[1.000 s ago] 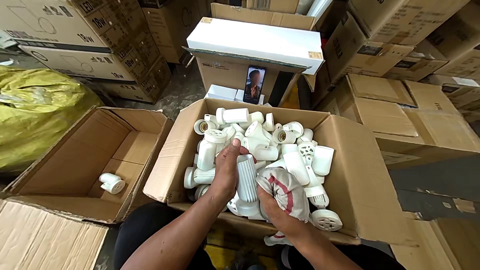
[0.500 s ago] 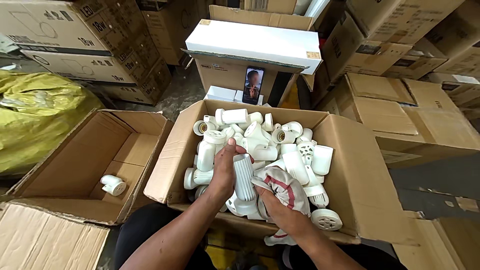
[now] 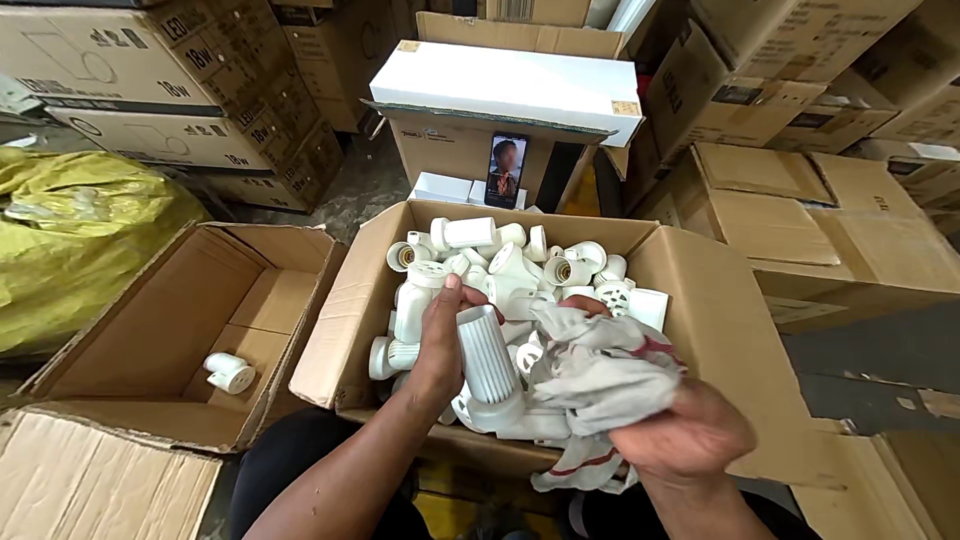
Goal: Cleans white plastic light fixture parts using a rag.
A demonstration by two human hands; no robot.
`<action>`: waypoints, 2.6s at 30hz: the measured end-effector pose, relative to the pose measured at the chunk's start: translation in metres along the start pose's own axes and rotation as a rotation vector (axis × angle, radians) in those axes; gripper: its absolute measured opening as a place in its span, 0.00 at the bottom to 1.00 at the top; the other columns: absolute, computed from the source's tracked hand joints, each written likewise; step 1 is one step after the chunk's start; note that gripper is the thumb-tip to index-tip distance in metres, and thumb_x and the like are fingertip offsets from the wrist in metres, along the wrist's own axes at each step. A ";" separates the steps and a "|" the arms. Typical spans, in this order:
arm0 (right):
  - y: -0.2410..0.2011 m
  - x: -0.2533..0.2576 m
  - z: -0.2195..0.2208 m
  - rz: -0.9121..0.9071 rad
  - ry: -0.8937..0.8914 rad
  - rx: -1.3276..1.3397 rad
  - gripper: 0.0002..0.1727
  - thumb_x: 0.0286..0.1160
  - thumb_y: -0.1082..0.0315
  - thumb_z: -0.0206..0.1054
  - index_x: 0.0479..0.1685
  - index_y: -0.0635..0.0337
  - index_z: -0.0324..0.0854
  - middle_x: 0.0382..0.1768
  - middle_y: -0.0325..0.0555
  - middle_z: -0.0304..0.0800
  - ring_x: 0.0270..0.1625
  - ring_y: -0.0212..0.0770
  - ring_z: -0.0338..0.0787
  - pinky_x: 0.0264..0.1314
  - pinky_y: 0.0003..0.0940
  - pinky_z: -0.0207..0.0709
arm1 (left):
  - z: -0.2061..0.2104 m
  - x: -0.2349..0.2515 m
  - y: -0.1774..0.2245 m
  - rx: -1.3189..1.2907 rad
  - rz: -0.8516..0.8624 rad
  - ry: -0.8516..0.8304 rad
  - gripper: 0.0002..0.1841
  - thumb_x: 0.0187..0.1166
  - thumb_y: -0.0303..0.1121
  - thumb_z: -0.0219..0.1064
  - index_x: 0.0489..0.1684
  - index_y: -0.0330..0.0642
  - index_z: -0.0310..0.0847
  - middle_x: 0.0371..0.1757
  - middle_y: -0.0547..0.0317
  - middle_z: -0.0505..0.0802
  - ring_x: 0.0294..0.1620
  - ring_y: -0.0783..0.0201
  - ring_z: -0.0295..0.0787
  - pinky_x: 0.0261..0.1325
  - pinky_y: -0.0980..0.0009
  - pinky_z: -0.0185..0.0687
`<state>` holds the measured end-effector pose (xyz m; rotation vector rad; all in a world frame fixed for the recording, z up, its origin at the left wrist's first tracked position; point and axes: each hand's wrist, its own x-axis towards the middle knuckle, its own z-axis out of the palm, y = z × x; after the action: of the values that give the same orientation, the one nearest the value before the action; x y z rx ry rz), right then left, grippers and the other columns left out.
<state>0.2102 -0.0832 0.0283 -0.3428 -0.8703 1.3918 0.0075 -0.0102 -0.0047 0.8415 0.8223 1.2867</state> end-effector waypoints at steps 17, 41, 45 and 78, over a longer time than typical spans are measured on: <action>-0.004 0.008 -0.011 0.190 0.027 0.075 0.12 0.69 0.60 0.65 0.40 0.50 0.95 0.39 0.37 0.97 0.46 0.29 0.95 0.51 0.31 0.88 | 0.000 -0.002 0.005 0.626 0.372 -0.339 0.23 0.85 0.47 0.63 0.62 0.35 0.87 0.49 0.60 0.94 0.51 0.71 0.89 0.60 0.68 0.85; -0.017 0.038 -0.024 0.245 0.344 -0.662 0.25 0.82 0.63 0.60 0.77 0.61 0.74 0.70 0.50 0.84 0.69 0.43 0.86 0.70 0.40 0.81 | -0.029 0.022 0.047 0.387 0.245 0.296 0.13 0.83 0.32 0.59 0.28 0.45 0.85 0.24 0.63 0.89 0.23 0.70 0.84 0.28 0.71 0.82; -0.028 0.035 -0.034 0.230 0.190 -1.329 0.08 0.75 0.60 0.71 0.41 0.53 0.91 0.62 0.40 0.87 0.66 0.39 0.84 0.65 0.45 0.81 | -0.032 0.023 0.054 0.533 0.245 0.334 0.11 0.85 0.35 0.62 0.31 0.48 0.87 0.24 0.68 0.88 0.21 0.74 0.81 0.25 0.75 0.79; -0.060 0.002 -0.058 0.679 0.249 -1.864 0.24 0.75 0.46 0.71 0.24 0.61 0.83 0.24 0.53 0.83 0.33 0.57 0.84 0.35 0.64 0.72 | -0.054 0.026 0.066 0.668 0.407 0.456 0.10 0.85 0.37 0.62 0.33 0.50 0.85 0.24 0.71 0.86 0.22 0.76 0.80 0.27 0.75 0.78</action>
<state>0.2935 -0.0768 0.0318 -2.3017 -1.7053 0.6071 -0.0679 0.0250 0.0269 1.3112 1.5535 1.6159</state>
